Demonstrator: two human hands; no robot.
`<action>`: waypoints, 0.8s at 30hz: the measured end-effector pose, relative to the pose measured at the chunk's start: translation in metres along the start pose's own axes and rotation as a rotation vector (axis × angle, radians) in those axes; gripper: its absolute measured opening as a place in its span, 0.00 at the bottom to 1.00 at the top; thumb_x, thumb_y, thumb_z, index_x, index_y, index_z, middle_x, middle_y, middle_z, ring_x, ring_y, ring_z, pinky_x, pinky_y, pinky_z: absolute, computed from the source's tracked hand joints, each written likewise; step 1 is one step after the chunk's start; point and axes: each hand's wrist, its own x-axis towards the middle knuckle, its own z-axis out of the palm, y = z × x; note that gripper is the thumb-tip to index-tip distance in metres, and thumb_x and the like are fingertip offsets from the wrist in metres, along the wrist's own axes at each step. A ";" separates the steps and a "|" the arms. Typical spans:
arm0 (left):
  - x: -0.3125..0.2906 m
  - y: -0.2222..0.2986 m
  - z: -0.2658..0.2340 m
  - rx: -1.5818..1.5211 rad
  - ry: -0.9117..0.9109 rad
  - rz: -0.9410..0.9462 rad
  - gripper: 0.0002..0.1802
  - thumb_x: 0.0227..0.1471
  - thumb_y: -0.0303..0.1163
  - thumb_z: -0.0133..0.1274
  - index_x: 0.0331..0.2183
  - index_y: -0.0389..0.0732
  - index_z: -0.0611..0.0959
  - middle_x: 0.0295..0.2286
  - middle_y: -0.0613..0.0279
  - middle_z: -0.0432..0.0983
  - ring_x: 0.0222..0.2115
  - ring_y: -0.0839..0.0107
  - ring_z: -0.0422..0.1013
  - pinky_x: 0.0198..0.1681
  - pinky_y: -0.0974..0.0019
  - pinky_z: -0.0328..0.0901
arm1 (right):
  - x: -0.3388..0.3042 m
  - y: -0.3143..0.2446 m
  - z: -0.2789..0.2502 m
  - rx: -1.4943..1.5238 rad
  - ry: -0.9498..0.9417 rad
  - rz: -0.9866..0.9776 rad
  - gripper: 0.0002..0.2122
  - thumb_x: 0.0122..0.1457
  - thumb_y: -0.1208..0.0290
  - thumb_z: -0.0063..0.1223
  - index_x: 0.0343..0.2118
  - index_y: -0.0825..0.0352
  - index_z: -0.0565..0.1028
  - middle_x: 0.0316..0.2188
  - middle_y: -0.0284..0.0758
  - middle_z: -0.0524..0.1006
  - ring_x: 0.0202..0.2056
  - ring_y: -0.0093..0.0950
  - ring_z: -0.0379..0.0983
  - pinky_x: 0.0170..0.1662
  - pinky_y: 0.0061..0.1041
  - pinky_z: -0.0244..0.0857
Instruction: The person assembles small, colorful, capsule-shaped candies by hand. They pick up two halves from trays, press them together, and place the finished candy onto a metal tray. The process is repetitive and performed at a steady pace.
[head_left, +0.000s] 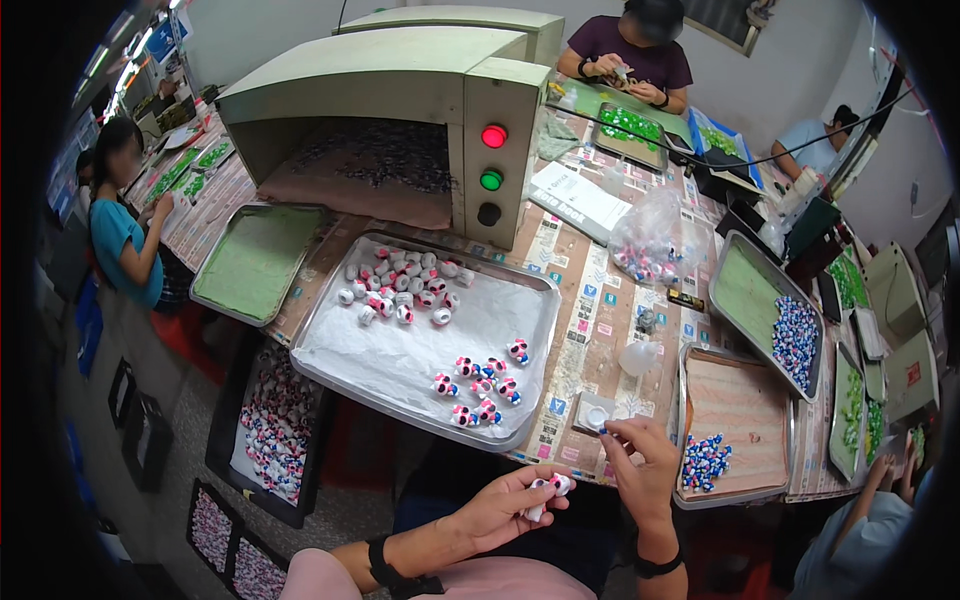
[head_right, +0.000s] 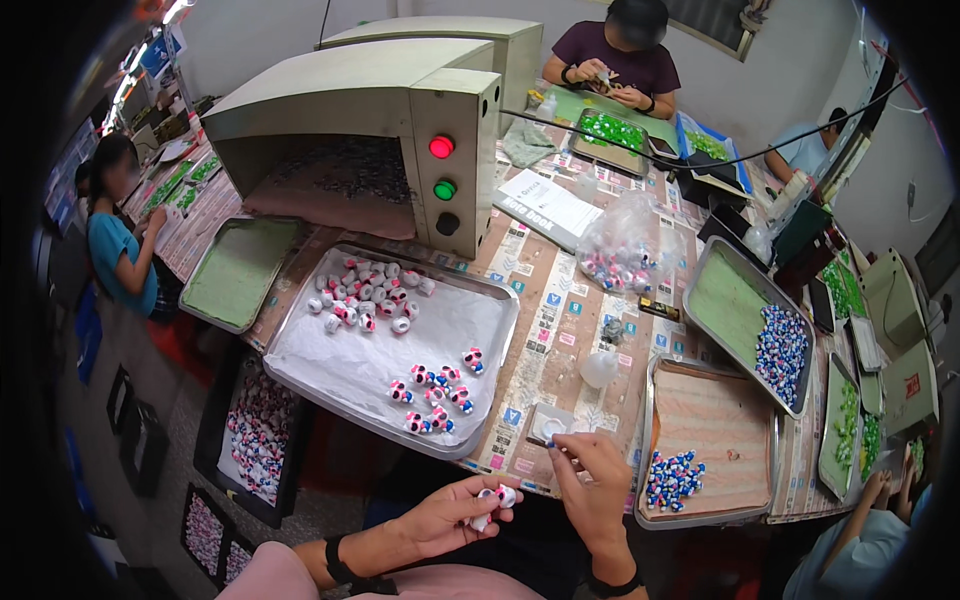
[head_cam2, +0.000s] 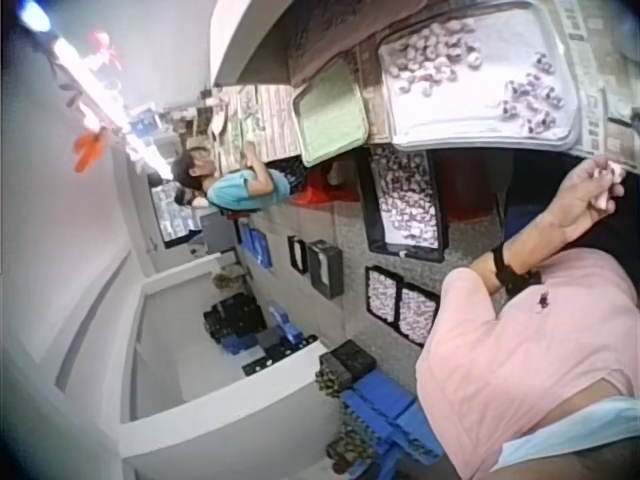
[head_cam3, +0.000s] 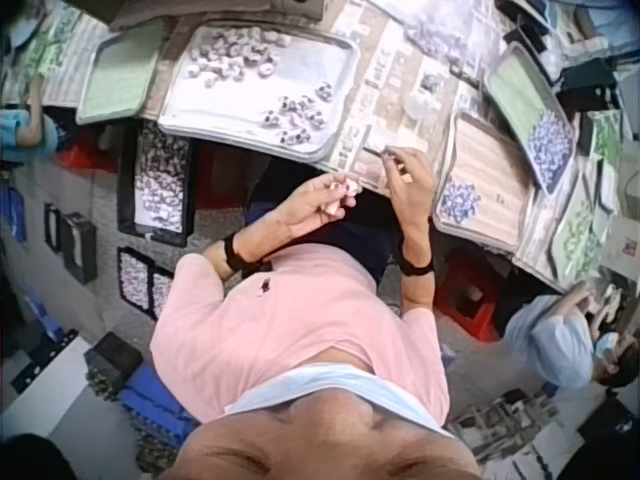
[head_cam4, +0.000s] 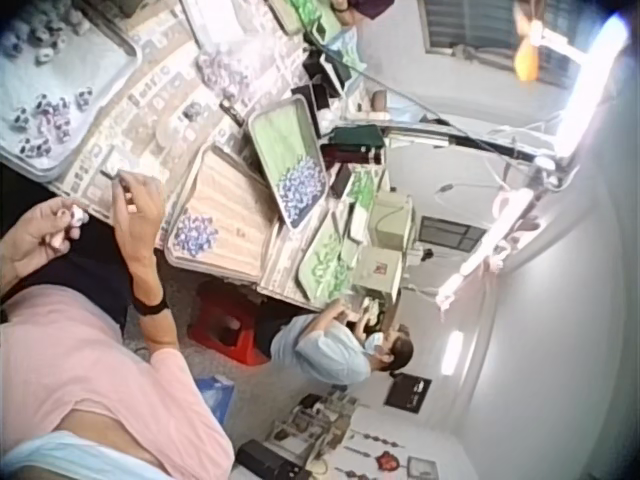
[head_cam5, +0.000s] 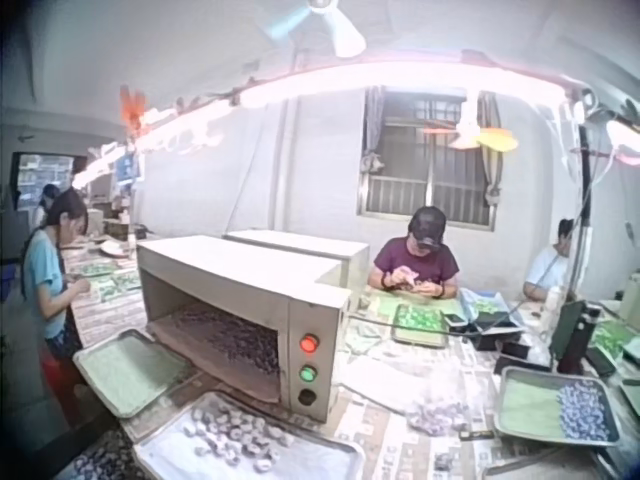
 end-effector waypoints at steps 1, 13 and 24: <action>0.001 0.001 0.002 -0.010 0.007 0.017 0.18 0.58 0.28 0.48 0.51 0.40 0.71 0.39 0.64 0.73 0.39 0.76 0.72 0.37 0.74 0.70 | -0.006 -0.002 -0.002 0.063 -0.010 0.046 0.08 0.48 0.81 0.60 0.33 0.69 0.79 0.26 0.35 0.76 0.27 0.23 0.72 0.28 0.19 0.64; 0.009 -0.004 0.007 0.049 0.015 0.067 0.18 0.56 0.26 0.50 0.49 0.40 0.71 0.38 0.63 0.73 0.38 0.75 0.72 0.33 0.74 0.70 | -0.050 -0.012 -0.009 0.486 -0.082 0.311 0.09 0.51 0.81 0.60 0.37 0.72 0.79 0.34 0.35 0.75 0.35 0.20 0.74 0.38 0.16 0.68; 0.008 -0.008 0.013 0.192 0.081 0.155 0.16 0.52 0.24 0.55 0.44 0.39 0.76 0.34 0.63 0.74 0.30 0.79 0.70 0.26 0.78 0.65 | -0.057 0.001 -0.006 0.431 -0.128 0.285 0.09 0.49 0.80 0.63 0.34 0.70 0.80 0.29 0.35 0.77 0.31 0.20 0.72 0.32 0.15 0.64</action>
